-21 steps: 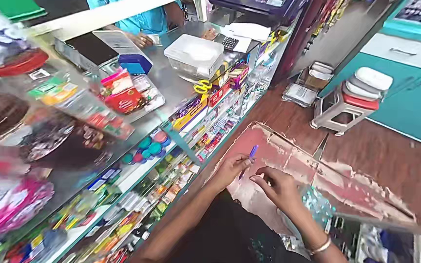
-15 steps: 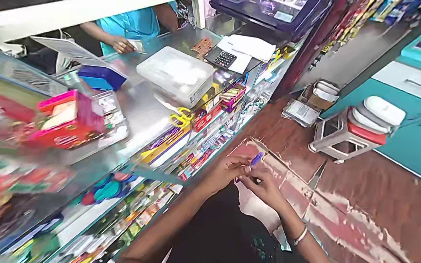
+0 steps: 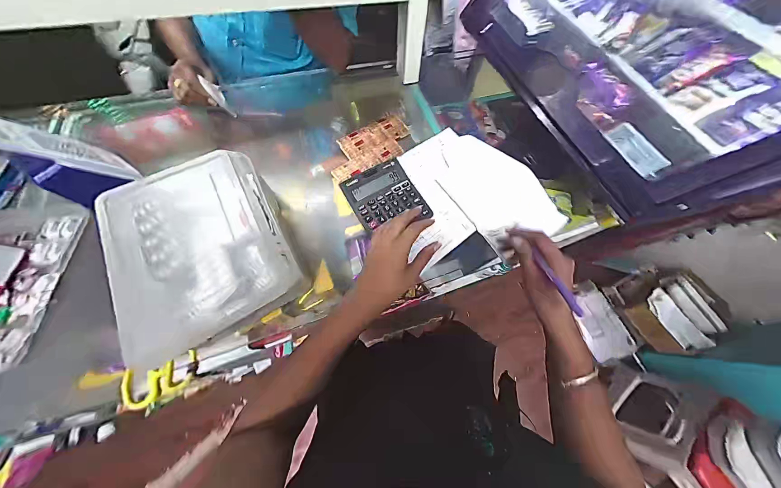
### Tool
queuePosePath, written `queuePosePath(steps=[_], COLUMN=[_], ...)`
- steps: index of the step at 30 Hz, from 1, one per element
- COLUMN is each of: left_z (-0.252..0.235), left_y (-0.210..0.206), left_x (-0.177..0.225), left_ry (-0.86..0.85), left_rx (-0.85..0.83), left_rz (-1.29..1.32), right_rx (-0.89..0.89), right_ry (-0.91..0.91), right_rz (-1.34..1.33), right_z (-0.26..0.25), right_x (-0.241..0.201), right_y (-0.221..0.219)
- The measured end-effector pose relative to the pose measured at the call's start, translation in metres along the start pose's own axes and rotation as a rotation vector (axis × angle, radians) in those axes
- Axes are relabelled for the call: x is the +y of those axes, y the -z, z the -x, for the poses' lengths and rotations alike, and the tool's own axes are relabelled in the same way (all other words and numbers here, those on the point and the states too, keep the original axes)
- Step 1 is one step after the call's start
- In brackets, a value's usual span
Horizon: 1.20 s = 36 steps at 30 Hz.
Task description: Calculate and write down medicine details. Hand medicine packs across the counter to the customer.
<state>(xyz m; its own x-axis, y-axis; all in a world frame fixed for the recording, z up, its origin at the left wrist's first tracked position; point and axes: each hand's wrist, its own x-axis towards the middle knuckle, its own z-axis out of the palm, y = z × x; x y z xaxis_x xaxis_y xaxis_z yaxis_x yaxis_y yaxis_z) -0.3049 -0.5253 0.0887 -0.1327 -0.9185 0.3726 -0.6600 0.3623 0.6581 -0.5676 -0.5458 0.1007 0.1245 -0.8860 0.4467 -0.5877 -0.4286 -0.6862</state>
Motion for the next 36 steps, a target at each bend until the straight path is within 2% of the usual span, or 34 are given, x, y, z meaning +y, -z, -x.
queuePosePath(steps=[4,6,8,11,15,18,20,27,30,32,33,35,36], left_z=[-0.018,-0.024,-0.036,-0.067,-0.128,-0.149,-0.158,-0.173,-0.175,-0.176,-0.176,-0.171,-0.171], left_y=[-0.039,-0.058,-0.059,-0.022,0.056,0.084,0.086,0.093,0.101,0.105,0.105,0.105,0.105], left_x=[0.013,0.025,0.029,0.023,-0.040,-0.091,-0.104,-0.107,-0.114,-0.115,-0.116,-0.119,-0.120], left_ry=[0.070,0.107,0.158,0.307,0.474,0.608,0.641,0.610,0.558,0.588,0.619,0.653,0.659], left_rx=[0.079,0.107,0.144,0.133,0.141,-0.016,-0.102,-0.146,-0.146,-0.152,-0.147,-0.128,-0.122], left_rz=[-0.132,-0.131,-0.174,-0.341,-0.415,-0.394,-0.375,-0.392,-0.299,-0.204,-0.151,-0.060,-0.029], right_rx=[-0.327,-0.422,-0.501,-0.592,-0.689,-0.695,-0.673,-0.659,-0.664,-0.590,-0.569,-0.566,-0.578], right_ry=[0.251,0.342,0.421,0.497,0.573,0.621,0.629,0.592,0.533,0.459,0.390,0.105,-0.010], right_rz=[0.320,0.320,0.274,0.192,0.113,0.061,0.059,0.050,0.020,-0.098,-0.227,-0.537,-0.609], right_z=[-0.108,-0.122,-0.122,-0.115,-0.123,-0.128,-0.128,-0.125,-0.136,-0.148,-0.154,-0.161,-0.163], right_x=[0.069,0.091,0.104,0.122,0.140,0.143,0.144,0.141,0.122,0.102,0.093,0.073,0.069], right_y=[-0.030,-0.035,-0.026,-0.003,0.016,0.016,0.015,0.016,0.026,0.027,0.021,-0.001,-0.013])
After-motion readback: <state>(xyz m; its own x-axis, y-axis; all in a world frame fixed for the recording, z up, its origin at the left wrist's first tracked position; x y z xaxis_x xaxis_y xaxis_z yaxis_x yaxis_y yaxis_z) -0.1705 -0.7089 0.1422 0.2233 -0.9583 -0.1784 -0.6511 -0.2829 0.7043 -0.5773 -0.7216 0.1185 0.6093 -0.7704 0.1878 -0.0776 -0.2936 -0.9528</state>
